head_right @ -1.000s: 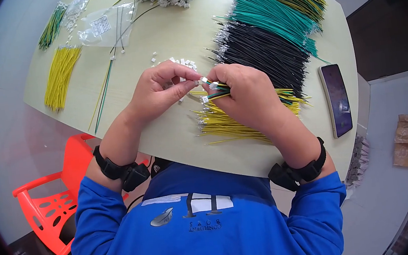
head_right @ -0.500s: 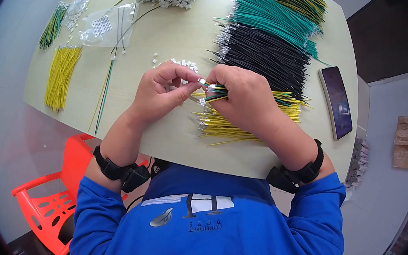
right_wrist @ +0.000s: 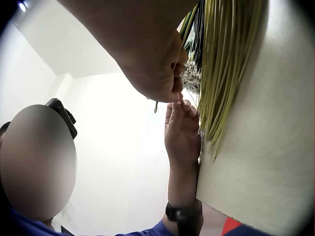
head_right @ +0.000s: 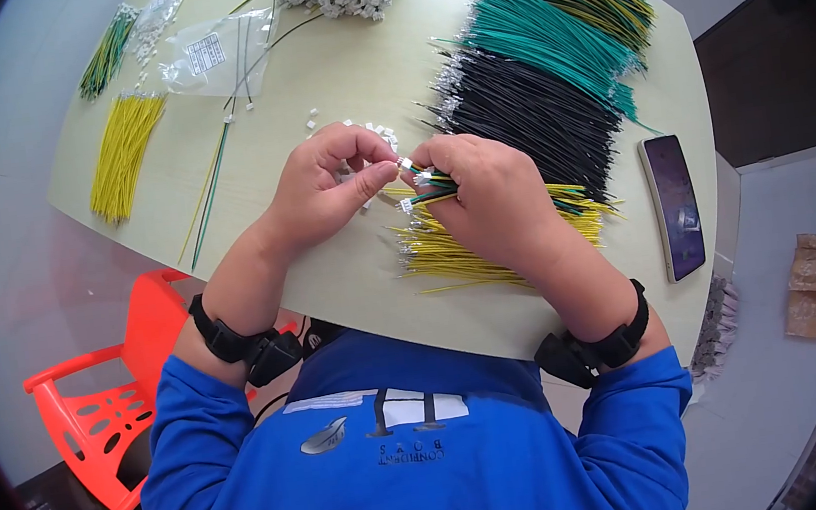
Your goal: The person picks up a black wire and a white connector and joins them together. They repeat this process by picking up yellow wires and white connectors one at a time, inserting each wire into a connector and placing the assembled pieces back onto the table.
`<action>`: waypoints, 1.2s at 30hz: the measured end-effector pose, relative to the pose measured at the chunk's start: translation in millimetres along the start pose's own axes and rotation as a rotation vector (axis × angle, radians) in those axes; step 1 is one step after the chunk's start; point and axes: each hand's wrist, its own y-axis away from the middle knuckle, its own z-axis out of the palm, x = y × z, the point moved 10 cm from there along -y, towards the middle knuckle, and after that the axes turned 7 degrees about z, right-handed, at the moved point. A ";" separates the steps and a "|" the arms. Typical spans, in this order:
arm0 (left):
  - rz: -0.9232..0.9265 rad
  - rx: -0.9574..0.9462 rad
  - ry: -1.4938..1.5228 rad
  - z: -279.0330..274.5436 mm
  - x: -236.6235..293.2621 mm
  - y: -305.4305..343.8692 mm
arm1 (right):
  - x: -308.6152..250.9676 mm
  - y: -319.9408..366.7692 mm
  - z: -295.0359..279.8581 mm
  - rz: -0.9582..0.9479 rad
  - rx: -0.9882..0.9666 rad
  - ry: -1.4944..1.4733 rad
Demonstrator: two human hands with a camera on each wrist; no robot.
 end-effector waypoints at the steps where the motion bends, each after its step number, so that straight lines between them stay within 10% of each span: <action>1: 0.000 -0.001 0.000 -0.2 -0.3 0.0 | 1.6 0.2 0.3 0.002 0.002 -0.004; 36: -0.059 0.124 0.195 -4.1 -16.2 2.7 | 9.1 -11.3 -50.8 0.113 0.122 0.157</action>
